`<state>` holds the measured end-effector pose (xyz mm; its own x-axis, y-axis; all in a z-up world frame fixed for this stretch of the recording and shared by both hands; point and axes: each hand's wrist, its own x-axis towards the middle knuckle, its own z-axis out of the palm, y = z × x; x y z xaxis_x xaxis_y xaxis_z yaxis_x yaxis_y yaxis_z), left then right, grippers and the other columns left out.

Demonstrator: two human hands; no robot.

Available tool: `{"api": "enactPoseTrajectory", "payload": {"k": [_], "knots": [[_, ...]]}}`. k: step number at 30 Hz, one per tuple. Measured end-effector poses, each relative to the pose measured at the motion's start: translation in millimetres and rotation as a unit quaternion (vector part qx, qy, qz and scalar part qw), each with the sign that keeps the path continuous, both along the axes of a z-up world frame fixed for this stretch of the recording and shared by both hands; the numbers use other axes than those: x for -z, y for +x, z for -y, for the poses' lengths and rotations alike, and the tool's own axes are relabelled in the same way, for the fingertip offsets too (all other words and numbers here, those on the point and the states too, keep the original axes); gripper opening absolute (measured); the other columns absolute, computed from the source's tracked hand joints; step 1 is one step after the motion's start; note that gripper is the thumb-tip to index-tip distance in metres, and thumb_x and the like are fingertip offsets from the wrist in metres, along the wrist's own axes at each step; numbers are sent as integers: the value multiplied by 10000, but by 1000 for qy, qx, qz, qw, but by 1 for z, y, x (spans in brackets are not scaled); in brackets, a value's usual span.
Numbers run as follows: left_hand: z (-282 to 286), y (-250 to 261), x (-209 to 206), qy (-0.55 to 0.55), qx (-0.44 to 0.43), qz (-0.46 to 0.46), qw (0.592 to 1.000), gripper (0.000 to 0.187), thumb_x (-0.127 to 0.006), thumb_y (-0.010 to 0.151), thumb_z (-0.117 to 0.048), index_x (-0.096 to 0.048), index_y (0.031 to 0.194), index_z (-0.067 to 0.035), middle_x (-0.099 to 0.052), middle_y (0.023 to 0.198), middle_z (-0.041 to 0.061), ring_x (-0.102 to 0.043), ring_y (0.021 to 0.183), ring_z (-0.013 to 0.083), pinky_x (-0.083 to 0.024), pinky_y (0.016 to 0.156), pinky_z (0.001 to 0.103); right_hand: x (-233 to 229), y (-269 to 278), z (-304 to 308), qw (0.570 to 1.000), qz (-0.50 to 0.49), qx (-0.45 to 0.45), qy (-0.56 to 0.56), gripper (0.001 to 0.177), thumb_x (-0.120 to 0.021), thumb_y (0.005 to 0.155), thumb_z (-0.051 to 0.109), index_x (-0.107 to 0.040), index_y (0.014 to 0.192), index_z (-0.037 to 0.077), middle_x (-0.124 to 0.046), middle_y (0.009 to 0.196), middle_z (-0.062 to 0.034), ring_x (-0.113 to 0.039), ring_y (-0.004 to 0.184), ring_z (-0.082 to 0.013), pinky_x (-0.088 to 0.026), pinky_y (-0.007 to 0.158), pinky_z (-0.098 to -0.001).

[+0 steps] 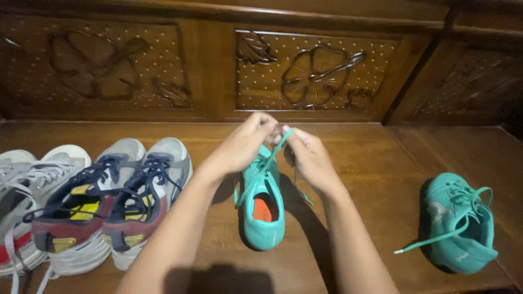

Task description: The person removes the laces from a teal sneaker and then re-laces it by threading the laces through the eyelets and tying a knot. The task is performed on a wooden bench with other shoes visible nearby.

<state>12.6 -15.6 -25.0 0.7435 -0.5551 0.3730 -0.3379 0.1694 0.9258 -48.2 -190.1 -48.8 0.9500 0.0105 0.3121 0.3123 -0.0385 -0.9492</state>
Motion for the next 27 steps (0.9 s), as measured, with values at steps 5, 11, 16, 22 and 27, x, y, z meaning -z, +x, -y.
{"api": "enactPoseTrajectory", "payload": {"k": [5, 11, 16, 22, 27], "knots": [[-12, 11, 34, 72, -14, 47, 996, 307, -581, 1008, -256, -702, 1151, -12, -705, 962, 6, -618, 879, 82, -520, 822, 283, -4, 33, 26, 995, 61, 76, -25, 432, -480, 1090, 374, -694, 896, 53, -637, 778, -16, -575, 699, -103, -467, 671, -269], [-31, 25, 30, -198, -156, -119, 960, 303, -569, 1041, -288, -691, 1151, -33, -512, 775, -29, -451, 675, 77, -404, 629, 269, -5, 42, 90, 963, 44, 139, 229, 301, -495, 1033, 177, -637, 1227, -5, -634, 876, -25, -612, 803, -124, -511, 750, -319], [-57, 49, 12, -134, -374, -38, 917, 414, -518, 1064, -382, -742, 1037, -34, -525, 715, -43, -451, 643, 61, -374, 563, 253, -2, 28, 137, 954, -21, 275, 115, 489, -445, 1008, 130, -550, 1476, 36, -511, 766, 32, -453, 616, -76, -375, 535, -273], [-80, 62, 19, -82, -434, 9, 897, 447, -502, 1062, -389, -741, 977, -21, -599, 655, -37, -529, 618, 63, -425, 580, 274, 22, 39, 175, 937, 47, 345, -9, 468, -411, 995, 116, -548, 1435, 36, -654, 878, 19, -483, 664, -64, -405, 582, -245], [-102, 71, 12, -34, -482, 51, 874, 487, -544, 1131, -327, -725, 931, 78, -641, 744, 43, -517, 686, 100, -423, 644, 298, 23, 35, 217, 880, 194, 424, 96, 397, -441, 1095, 142, -709, 1350, -3, -616, 914, -32, -554, 801, -88, -482, 722, -253]]}}
